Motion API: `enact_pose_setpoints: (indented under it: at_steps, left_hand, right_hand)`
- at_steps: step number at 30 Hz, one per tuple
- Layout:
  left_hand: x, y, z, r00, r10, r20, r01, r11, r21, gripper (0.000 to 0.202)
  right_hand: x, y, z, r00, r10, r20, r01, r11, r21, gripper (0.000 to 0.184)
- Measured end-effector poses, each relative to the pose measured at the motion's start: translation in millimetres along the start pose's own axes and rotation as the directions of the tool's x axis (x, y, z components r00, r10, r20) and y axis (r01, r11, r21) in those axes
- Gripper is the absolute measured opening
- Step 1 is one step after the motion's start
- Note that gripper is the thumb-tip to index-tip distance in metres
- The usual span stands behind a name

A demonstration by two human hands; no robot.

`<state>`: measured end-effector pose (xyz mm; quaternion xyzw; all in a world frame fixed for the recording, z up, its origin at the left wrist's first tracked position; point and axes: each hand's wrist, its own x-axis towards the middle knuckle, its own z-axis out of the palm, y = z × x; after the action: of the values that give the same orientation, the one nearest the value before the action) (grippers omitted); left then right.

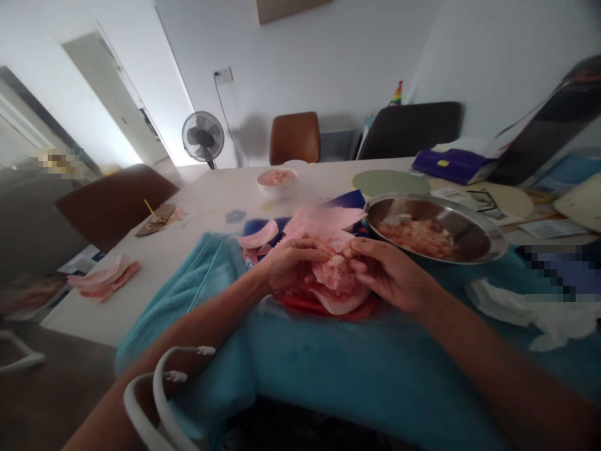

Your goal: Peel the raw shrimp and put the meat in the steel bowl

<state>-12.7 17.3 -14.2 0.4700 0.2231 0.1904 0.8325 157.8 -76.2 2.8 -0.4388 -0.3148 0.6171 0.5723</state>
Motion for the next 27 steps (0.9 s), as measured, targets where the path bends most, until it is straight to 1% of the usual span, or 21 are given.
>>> enact_pose_setpoints:
  at_steps: [2, 5, 7, 8, 9, 10, 11, 12, 13, 14, 15, 16, 18, 20, 22, 23, 27]
  left_hand:
    - [1, -1, 0.5, 1.0, 0.004, 0.013, -0.004, 1.0, -0.01, 0.017]
    - [1, -3, 1.6, 1.0, 0.027, 0.009, -0.027, 0.999, -0.018, 0.019]
    - [1, -4, 2.4, 0.999, 0.038, 0.002, -0.038, 0.999, -0.013, 0.02]
    - [1, -4, 3.0, 0.999, 0.039, -0.001, -0.039, 0.999, -0.005, 0.02]
    - [0, -5, 3.6, 0.999, 0.039, -0.003, -0.039, 0.999, 0.003, 0.021]
    - [0, -5, 4.3, 0.999, 0.033, -0.003, -0.033, 0.999, 0.01, 0.022]
    - [0, -5, 5.0, 1.0, 0.027, -0.003, -0.027, 1.0, 0.013, 0.022]
    - [-1, -6, 5.6, 1.0, 0.021, -0.004, -0.021, 1.0, 0.015, 0.022]
    - [-1, -6, 6.2, 1.0, 0.015, -0.007, -0.015, 1.0, 0.016, 0.021]
    - [-1, -6, 6.5, 1.0, 0.011, -0.013, -0.01, 1.0, 0.015, 0.02]
    - [-1, -7, 6.8, 1.0, 0.008, -0.022, -0.008, 1.0, 0.015, 0.019]
    - [-1, -7, 6.9, 1.0, 0.005, -0.03, -0.004, 1.0, 0.017, 0.018]
    - [-1, -7, 7.1, 0.999, -0.004, -0.037, 0.005, 1.0, 0.019, 0.017]
    - [-1, -8, 7.3, 0.999, -0.011, -0.035, 0.011, 1.0, 0.017, 0.016]
    - [-1, -7, 7.6, 0.999, -0.012, -0.037, 0.012, 1.0, 0.016, 0.015]
    - [-1, -7, 7.7, 0.999, -0.012, -0.039, 0.013, 1.0, 0.016, 0.015]
    - [-1, -7, 7.7, 0.999, -0.014, -0.034, 0.015, 1.0, 0.015, 0.017]
  right_hand:
    - [0, 0, 0, 1.0, -0.022, -0.012, 0.022, 1.0, -0.023, 0.018]
    - [-2, -2, -1, 0.994, -0.1, -0.04, 0.095, 0.99, -0.102, 0.018]
    - [-3, -7, -3, 0.973, -0.218, -0.071, 0.203, 0.963, -0.179, 0.016]
    - [-3, -12, -5, 0.947, -0.306, -0.102, 0.277, 0.934, -0.225, 0.014]
    - [-3, -16, -9, 0.903, -0.402, -0.15, 0.352, 0.894, -0.277, 0.013]
    - [-2, -22, -14, 0.84, -0.501, -0.21, 0.418, 0.843, -0.34, 0.011]
    - [0, -27, -20, 0.745, -0.601, -0.287, 0.47, 0.78, -0.413, 0.01]
    - [3, -33, -29, 0.648, -0.668, -0.367, 0.477, 0.731, -0.488, 0.009]
    - [6, -37, -39, 0.539, -0.734, -0.413, 0.47, 0.669, -0.576, 0.008]
    - [9, -41, -50, 0.438, -0.789, -0.431, 0.428, 0.604, -0.672, 0.009]
    - [13, -44, -61, 0.385, -0.819, -0.425, 0.362, 0.558, -0.747, 0.009]
    - [17, -45, -72, 0.365, -0.827, -0.427, 0.291, 0.537, -0.792, 0.01]
    - [22, -46, -87, 0.377, -0.807, -0.455, 0.192, 0.548, -0.814, 0.013]
    - [24, -45, -94, 0.426, -0.754, -0.5, 0.173, 0.61, -0.773, 0.014]
    - [23, -45, -93, 0.473, -0.716, -0.514, 0.174, 0.648, -0.742, 0.014]
    - [22, -45, -91, 0.49, -0.708, -0.509, 0.167, 0.649, -0.742, 0.014]
    - [14, -47, -80, 0.507, -0.712, -0.486, 0.105, 0.611, -0.785, 0.015]
